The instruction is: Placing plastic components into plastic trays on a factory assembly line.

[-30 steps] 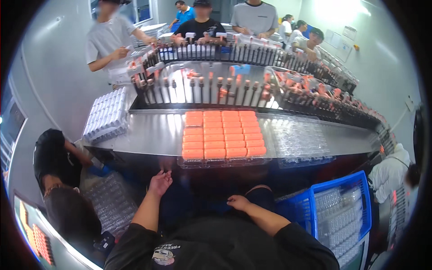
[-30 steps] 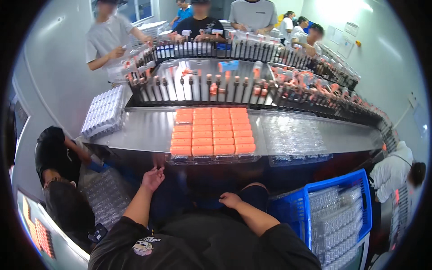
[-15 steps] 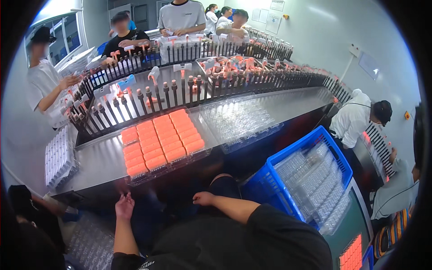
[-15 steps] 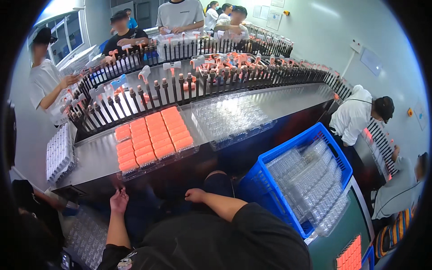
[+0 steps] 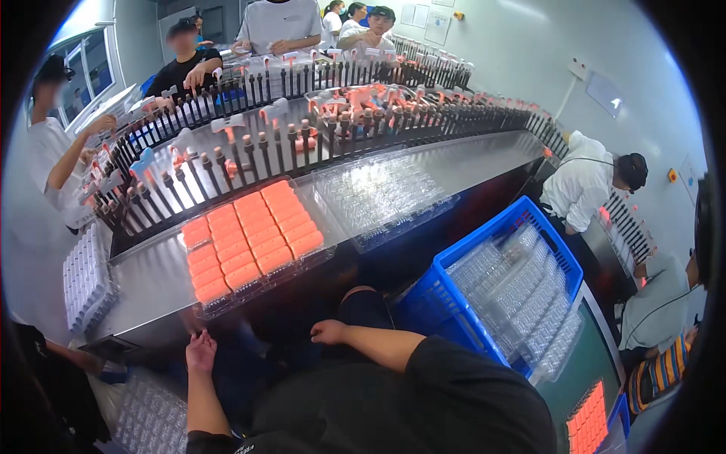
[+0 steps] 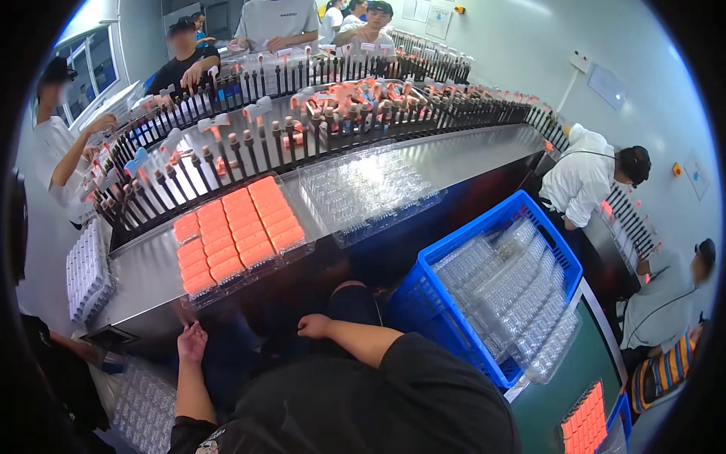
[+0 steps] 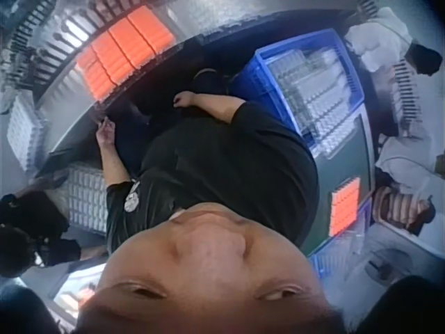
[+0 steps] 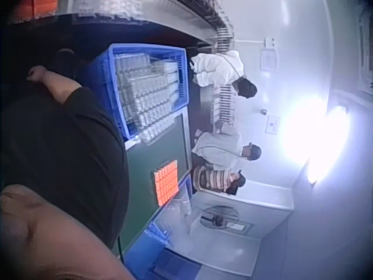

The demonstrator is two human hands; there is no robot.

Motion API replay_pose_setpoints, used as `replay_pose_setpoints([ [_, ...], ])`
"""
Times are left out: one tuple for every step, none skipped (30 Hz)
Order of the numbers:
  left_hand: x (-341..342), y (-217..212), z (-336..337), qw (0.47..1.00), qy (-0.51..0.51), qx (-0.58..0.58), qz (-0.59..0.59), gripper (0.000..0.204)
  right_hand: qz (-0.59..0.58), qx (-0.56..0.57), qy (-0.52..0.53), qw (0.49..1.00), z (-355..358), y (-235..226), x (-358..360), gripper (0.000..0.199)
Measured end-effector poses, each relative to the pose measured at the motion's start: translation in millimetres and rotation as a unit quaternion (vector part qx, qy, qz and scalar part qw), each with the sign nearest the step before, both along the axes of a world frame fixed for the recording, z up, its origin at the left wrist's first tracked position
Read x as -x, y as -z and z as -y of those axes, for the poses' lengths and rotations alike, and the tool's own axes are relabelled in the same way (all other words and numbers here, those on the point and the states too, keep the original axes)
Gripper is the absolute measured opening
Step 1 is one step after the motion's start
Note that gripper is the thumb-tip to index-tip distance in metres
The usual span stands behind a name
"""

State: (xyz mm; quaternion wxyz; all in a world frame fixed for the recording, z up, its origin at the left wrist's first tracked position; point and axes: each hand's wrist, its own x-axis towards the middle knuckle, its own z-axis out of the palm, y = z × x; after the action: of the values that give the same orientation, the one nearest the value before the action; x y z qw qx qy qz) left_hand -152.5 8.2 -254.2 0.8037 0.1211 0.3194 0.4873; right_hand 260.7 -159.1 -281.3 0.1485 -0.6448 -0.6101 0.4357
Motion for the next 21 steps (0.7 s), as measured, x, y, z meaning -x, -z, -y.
replay_pose_setpoints([
  [-0.5, -0.6, -0.3, 1.000, -0.002, -0.002, -0.003, 0.027, 0.001, -0.003, -0.001, 1.000, 0.1, -1.4, -0.3, 0.041],
  [-1.2, -0.7, -0.6, 1.000, -0.005, -0.004, -0.007, 0.026, 0.002, -0.007, -0.001, 1.000, 0.5, -2.6, -0.3, 0.041],
  [-1.7, -0.6, -1.1, 1.000, -0.003, -0.002, -0.008, 0.026, 0.001, -0.005, 0.000, 1.000, 1.1, -3.5, 0.0, 0.041],
  [-0.8, 1.2, -2.0, 1.000, -0.004, -0.003, -0.009, 0.026, 0.000, -0.008, -0.003, 1.000, 1.7, -3.8, 0.4, 0.041],
  [0.9, 3.1, -2.3, 1.000, -0.006, -0.004, -0.009, 0.025, -0.001, -0.011, -0.006, 1.000, 2.5, -4.0, 1.2, 0.041],
  [3.0, 4.9, -3.9, 1.000, -0.005, -0.002, -0.010, 0.025, -0.001, -0.009, -0.005, 1.000, 2.9, -4.0, 2.8, 0.041],
  [3.5, 5.7, -7.3, 1.000, -0.006, 0.010, 0.002, 0.027, -0.007, -0.007, -0.001, 1.000, 2.3, -3.4, 3.8, 0.040],
  [4.8, 7.1, -8.6, 1.000, -0.008, 0.021, 0.014, 0.029, -0.013, -0.005, 0.003, 1.000, 1.9, -2.7, 4.9, 0.039],
  [7.0, 8.7, -8.3, 1.000, -0.009, 0.023, 0.014, 0.029, -0.014, -0.002, 0.002, 1.000, 1.8, -2.0, 6.2, 0.039],
  [9.8, 10.0, -8.7, 1.000, -0.009, 0.023, 0.015, 0.029, -0.008, -0.006, -0.003, 1.000, 1.3, -1.3, 8.0, 0.040],
  [7.5, 7.6, -9.8, 1.000, -0.007, 0.021, 0.017, 0.028, -0.001, -0.012, -0.007, 1.000, 0.6, -1.4, 8.2, 0.041],
  [3.5, 5.6, -11.4, 1.000, -0.008, 0.020, 0.016, 0.028, -0.003, -0.013, -0.009, 1.000, 0.3, -1.8, 7.0, 0.041],
  [2.1, 3.8, -10.3, 1.000, -0.007, 0.017, 0.018, 0.028, -0.004, -0.003, -0.002, 1.000, 0.1, -4.6, 7.0, 0.041],
  [8.9, 4.1, -8.1, 1.000, -0.011, 0.011, 0.018, 0.027, -0.007, 0.004, 0.000, 1.000, -1.9, -6.4, 9.8, 0.041],
  [9.7, 6.7, -6.1, 0.999, -0.020, 0.008, 0.024, 0.027, -0.007, 0.007, -0.002, 1.000, -1.8, -8.7, 9.2, 0.041],
  [4.4, 5.2, -6.6, 1.000, -0.011, 0.006, 0.024, 0.027, -0.006, 0.009, 0.000, 1.000, -1.2, -8.4, 6.0, 0.041],
  [-2.2, 2.0, -6.1, 1.000, -0.002, 0.006, 0.024, 0.027, 0.003, 0.005, 0.001, 1.000, -0.3, -6.1, 0.5, 0.041],
  [-4.6, 0.0, -6.1, 0.999, 0.000, 0.008, 0.035, 0.028, 0.012, 0.001, 0.002, 1.000, 1.7, -4.0, -2.2, 0.041],
  [-6.2, 2.5, -5.2, 0.999, 0.001, 0.010, 0.047, 0.028, 0.007, -0.001, -0.005, 1.000, 4.0, -2.2, -1.8, 0.041],
  [-2.3, 3.1, -2.1, 0.999, -0.005, 0.006, 0.049, 0.027, -0.001, 0.001, 0.002, 1.000, 5.6, -0.3, -0.1, 0.041],
  [5.3, 1.5, -0.8, 0.999, -0.010, 0.004, 0.045, 0.027, -0.009, 0.002, 0.009, 1.000, 5.3, 2.2, 4.1, 0.041],
])
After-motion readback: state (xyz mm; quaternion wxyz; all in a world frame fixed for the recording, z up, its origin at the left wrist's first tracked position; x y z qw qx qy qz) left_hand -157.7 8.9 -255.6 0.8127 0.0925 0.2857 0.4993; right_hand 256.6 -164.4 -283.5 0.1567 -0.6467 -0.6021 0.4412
